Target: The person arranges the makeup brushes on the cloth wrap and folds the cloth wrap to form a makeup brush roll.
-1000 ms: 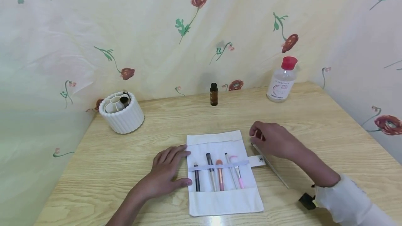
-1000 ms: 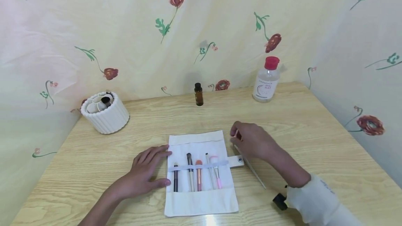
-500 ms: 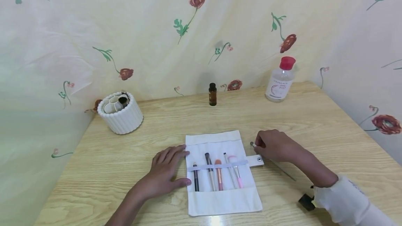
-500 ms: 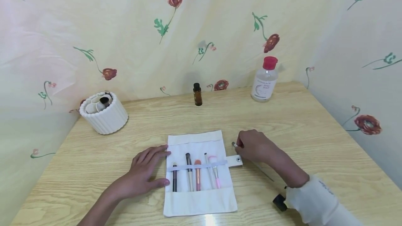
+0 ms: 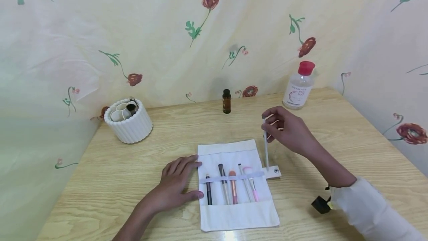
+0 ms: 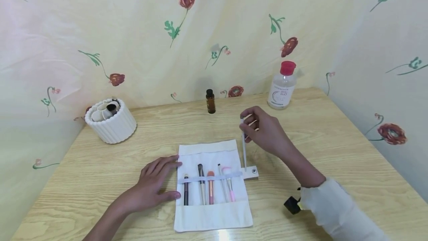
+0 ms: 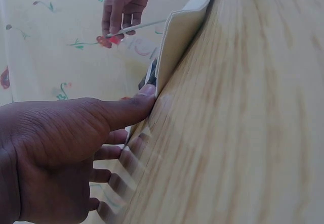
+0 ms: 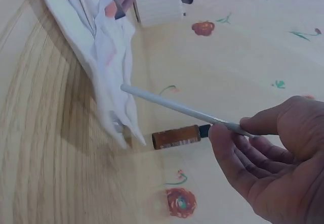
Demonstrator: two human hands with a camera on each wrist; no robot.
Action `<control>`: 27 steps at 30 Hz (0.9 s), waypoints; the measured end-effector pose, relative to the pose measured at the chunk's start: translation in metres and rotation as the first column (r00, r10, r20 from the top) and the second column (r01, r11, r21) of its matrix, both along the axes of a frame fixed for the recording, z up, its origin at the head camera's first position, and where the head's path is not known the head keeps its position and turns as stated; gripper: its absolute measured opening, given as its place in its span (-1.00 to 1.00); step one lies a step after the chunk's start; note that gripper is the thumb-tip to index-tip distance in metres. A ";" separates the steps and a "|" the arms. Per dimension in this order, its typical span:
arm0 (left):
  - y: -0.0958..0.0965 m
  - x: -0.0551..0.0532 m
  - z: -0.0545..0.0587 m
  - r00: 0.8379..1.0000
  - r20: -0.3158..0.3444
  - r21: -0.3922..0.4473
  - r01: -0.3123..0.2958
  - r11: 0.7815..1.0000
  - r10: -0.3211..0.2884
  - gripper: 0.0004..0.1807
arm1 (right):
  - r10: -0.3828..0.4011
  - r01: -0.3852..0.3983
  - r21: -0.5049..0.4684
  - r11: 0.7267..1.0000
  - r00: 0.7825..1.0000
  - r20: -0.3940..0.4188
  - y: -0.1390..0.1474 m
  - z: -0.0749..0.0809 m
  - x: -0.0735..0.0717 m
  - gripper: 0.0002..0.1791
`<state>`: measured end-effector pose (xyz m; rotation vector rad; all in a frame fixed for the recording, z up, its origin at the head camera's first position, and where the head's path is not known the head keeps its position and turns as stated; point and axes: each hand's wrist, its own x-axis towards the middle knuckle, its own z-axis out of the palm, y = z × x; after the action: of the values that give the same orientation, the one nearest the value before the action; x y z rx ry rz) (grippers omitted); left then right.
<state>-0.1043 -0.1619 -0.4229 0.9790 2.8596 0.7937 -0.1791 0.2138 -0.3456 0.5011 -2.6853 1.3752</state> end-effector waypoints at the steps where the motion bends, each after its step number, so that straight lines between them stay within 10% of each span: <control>1: 0.000 0.000 -0.001 1.000 0.000 -0.006 0.000 1.000 0.000 -0.13 | 0.002 -0.002 -0.035 0.999 1.000 0.007 -0.002 -0.001 -0.001 -0.63; 6: 0.000 0.000 0.002 1.000 0.010 -0.023 -0.004 1.000 0.004 -0.14 | 0.012 -0.005 -0.099 0.995 0.998 0.069 -0.011 -0.009 -0.005 -0.61; 14: 0.000 0.000 0.002 0.999 0.036 -0.025 -0.009 1.000 0.010 -0.13 | 0.068 -0.092 0.108 0.990 0.976 0.209 -0.014 -0.021 -0.003 -0.67; 27: 0.002 0.001 0.007 0.997 0.079 -0.056 -0.021 0.998 0.025 -0.10 | 0.312 -0.367 0.322 0.873 0.927 0.208 -0.012 -0.028 0.019 -0.90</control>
<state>-0.1037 -0.1602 -0.4161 0.8889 2.8136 0.7331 -0.1599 0.2015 -0.3731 0.9846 -3.1043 1.0140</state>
